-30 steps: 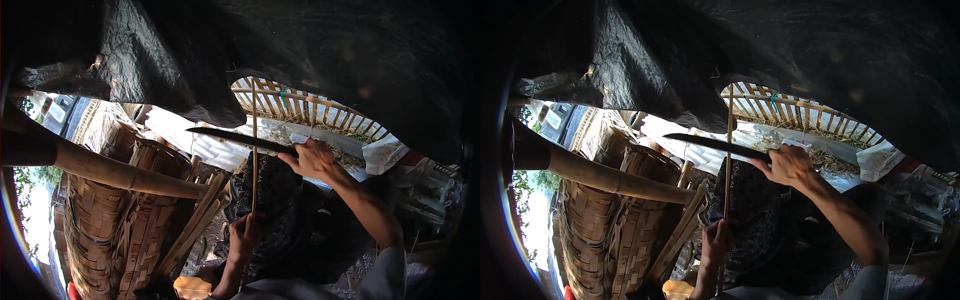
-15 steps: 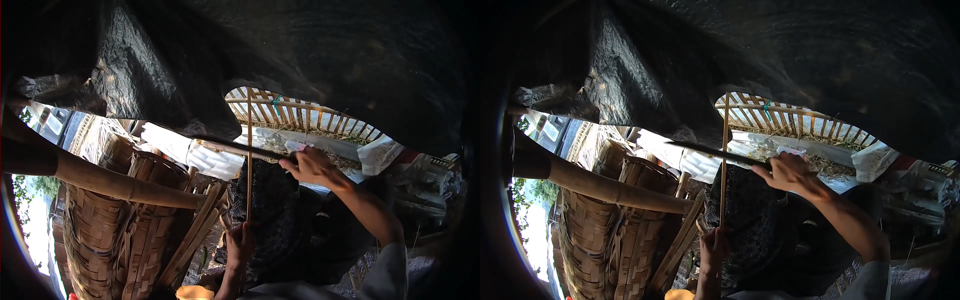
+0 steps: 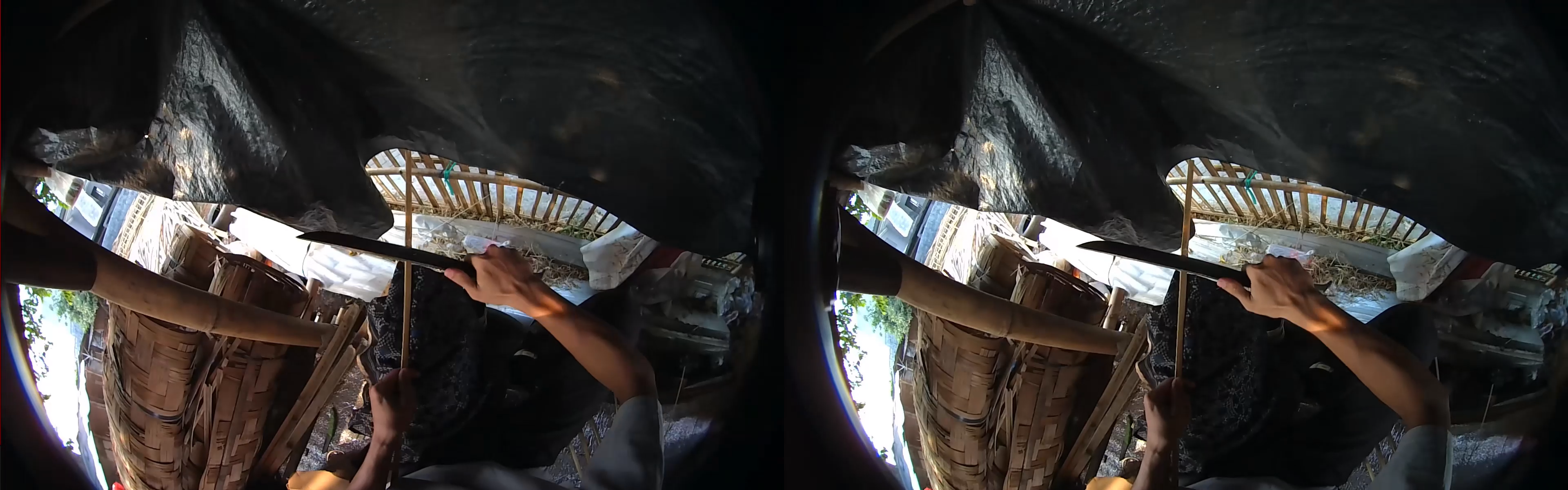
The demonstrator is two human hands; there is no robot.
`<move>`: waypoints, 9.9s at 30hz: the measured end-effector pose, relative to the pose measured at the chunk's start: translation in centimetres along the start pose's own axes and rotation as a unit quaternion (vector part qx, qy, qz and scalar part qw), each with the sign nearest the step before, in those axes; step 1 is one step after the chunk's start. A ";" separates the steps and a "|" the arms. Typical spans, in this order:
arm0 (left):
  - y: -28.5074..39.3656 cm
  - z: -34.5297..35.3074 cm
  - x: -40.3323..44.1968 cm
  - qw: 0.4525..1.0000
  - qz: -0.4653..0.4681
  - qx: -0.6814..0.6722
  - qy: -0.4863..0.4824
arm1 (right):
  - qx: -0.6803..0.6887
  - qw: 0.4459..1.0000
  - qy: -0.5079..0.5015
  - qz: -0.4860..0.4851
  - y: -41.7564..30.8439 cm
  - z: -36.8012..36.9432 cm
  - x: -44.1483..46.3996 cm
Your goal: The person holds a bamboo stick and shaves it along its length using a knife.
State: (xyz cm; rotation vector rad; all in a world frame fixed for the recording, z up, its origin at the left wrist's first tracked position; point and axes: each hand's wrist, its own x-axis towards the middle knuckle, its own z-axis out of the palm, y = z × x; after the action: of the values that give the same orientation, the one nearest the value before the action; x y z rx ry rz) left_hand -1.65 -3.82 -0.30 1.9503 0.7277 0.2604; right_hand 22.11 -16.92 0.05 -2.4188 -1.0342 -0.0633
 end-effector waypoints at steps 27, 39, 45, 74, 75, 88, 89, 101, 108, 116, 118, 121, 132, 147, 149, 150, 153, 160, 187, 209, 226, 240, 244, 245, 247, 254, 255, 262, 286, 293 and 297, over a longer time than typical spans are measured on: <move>0.8 -1.7 1.4 0.984 -0.038 -0.156 -0.075 | -0.192 0.937 -0.282 0.071 7.2 6.5 -3.1; 2.7 -5.4 0.9 0.867 -0.040 -0.461 -0.186 | -0.260 0.871 -0.371 0.188 9.4 7.5 -8.4; 4.3 -6.8 1.9 0.850 0.025 -0.485 -0.204 | -0.278 0.859 -0.385 0.191 11.3 11.5 -11.0; 17.7 -9.2 12.5 0.942 0.215 -0.218 -0.138 | -0.162 0.861 -0.406 0.260 11.8 10.0 -7.8; 17.8 -9.2 12.4 0.940 0.211 -0.228 -0.144 | -0.150 0.873 -0.391 0.249 11.7 9.8 -7.4; 18.3 -8.5 12.3 0.946 0.195 -0.223 -0.134 | -0.097 0.904 -0.360 0.210 9.2 9.1 -5.3; 18.3 -8.3 12.3 0.946 0.187 -0.228 -0.135 | -0.103 0.905 -0.357 0.206 9.9 9.8 -5.3; 13.4 -5.5 8.4 0.951 0.054 -0.271 -0.136 | 0.180 0.965 -0.051 0.181 4.2 -2.4 -2.2; 9.4 -3.8 3.0 0.972 -0.027 -0.211 -0.101 | 0.567 0.803 0.048 0.179 2.3 -6.0 -0.7; 4.5 -2.1 1.8 0.999 0.039 -0.021 -0.006 | 0.678 0.703 0.048 0.206 1.4 -6.7 0.8; 4.6 -1.9 1.9 0.992 0.051 0.115 0.031 | 0.710 0.671 0.025 0.215 1.6 -6.8 0.9; 6.9 -2.7 2.4 0.927 0.149 0.336 0.072 | 0.719 0.638 0.008 0.274 2.1 -6.9 1.5; 11.1 2.8 18.2 0.901 0.334 0.221 0.166 | 0.726 0.617 0.037 0.303 1.4 -7.1 1.0; 6.5 6.2 18.2 0.937 0.228 0.237 0.118 | 0.908 0.212 0.047 0.359 2.5 4.5 -0.1; 6.1 6.2 17.6 0.934 0.216 0.263 0.106 | 0.903 0.230 0.033 0.361 2.2 6.1 -0.6; 5.7 6.1 17.6 0.934 0.223 0.258 0.106 | 0.910 0.220 0.020 0.351 1.8 6.6 -1.1; 4.4 5.9 17.8 0.957 0.275 0.082 0.037 | 0.910 0.252 -0.039 0.326 1.1 7.1 -2.0; 6.7 -0.3 7.3 0.947 0.035 -0.287 -0.143 | 0.862 0.426 -0.023 0.275 -0.4 -1.2 -3.6; 0.2 0.6 1.1 0.985 0.074 -0.152 0.039 | -0.241 0.955 0.069 -0.159 -9.1 -0.7 -9.2; -0.4 0.3 2.9 0.985 0.121 -0.060 0.109 | -0.212 0.956 0.054 -0.197 -7.2 0.8 -6.1; -0.5 0.6 1.1 0.966 -0.005 -0.257 -0.028 | -0.214 0.966 0.037 -0.144 -6.1 1.2 -8.4; -1.6 2.6 1.8 0.976 0.080 -0.188 0.071 | -0.196 0.970 0.078 -0.120 -5.3 1.9 -8.9; -2.3 2.7 1.4 0.970 0.143 -0.170 0.099 | -0.202 0.952 0.085 -0.212 -3.5 2.4 -8.6; -2.0 2.4 0.6 0.977 0.085 -0.180 0.077 | -0.258 0.951 0.089 -0.143 -2.3 2.6 -7.5; -2.0 2.2 -0.2 0.983 0.036 -0.171 0.052 | -0.218 0.974 0.062 0.000 -1.1 2.4 -5.8; -1.3 2.0 1.1 0.987 0.034 -0.142 0.062 | -0.154 0.973 0.100 -0.138 -3.3 1.9 -10.1; -1.7 2.2 1.1 0.985 0.045 -0.151 0.072 | -0.141 0.968 0.118 -0.170 -3.1 2.4 -10.1; 0.2 0.1 -1.5 0.985 0.082 -0.106 0.112 | -0.135 0.959 0.109 0.224 5.6 4.1 -4.2; 0.2 -3.0 2.6 0.818 -0.096 -0.533 -0.195 | -0.171 0.973 0.096 -0.123 -12.1 -5.8 -8.3; -1.5 -1.0 1.5 0.830 -0.114 -0.521 -0.161 | -0.263 0.940 0.042 -0.214 -8.2 -1.0 -8.6; -1.2 -1.2 1.7 0.831 -0.120 -0.508 -0.191 | -0.273 0.939 0.141 -0.155 -4.5 1.2 -6.3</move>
State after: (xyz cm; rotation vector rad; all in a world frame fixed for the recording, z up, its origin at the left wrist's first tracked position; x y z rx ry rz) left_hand -1.34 -1.51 -1.01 0.8316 0.4075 0.0591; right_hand 14.37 -17.95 -0.58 -2.5735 -1.3848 -0.8866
